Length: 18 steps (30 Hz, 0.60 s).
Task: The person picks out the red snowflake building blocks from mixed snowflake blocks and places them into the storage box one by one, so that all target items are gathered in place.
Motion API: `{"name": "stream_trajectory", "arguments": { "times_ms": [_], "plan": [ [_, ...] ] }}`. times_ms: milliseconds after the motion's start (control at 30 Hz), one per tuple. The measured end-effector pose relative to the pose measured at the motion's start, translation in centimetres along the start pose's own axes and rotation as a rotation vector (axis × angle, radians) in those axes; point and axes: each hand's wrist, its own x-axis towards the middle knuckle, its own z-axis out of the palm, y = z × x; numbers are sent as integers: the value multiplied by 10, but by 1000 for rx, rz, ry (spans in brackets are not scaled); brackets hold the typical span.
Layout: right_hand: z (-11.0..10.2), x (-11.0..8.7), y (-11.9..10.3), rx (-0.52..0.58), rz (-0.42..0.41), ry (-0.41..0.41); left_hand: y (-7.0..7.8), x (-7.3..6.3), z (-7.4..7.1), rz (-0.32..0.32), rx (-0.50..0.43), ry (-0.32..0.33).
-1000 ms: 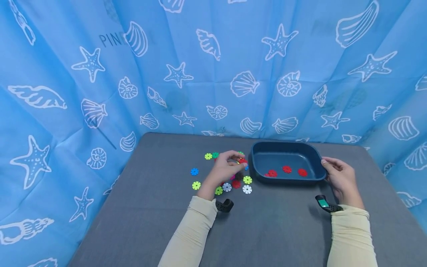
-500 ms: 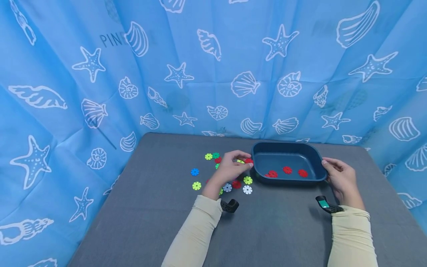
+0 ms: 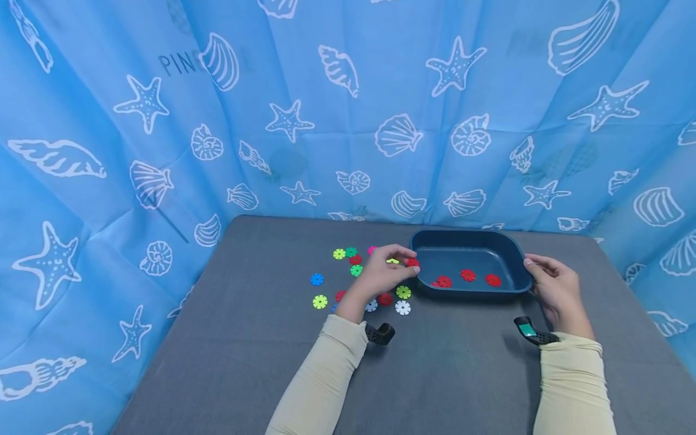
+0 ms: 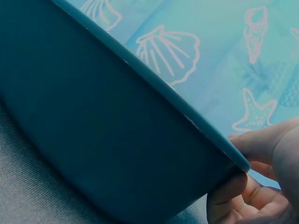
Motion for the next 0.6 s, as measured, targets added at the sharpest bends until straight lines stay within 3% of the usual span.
{"name": "stream_trajectory", "arguments": {
  "times_ms": [600],
  "plan": [
    [-2,0,1,20,-22,-20,4,0,6,-12,-16,-40]
  ]
}}
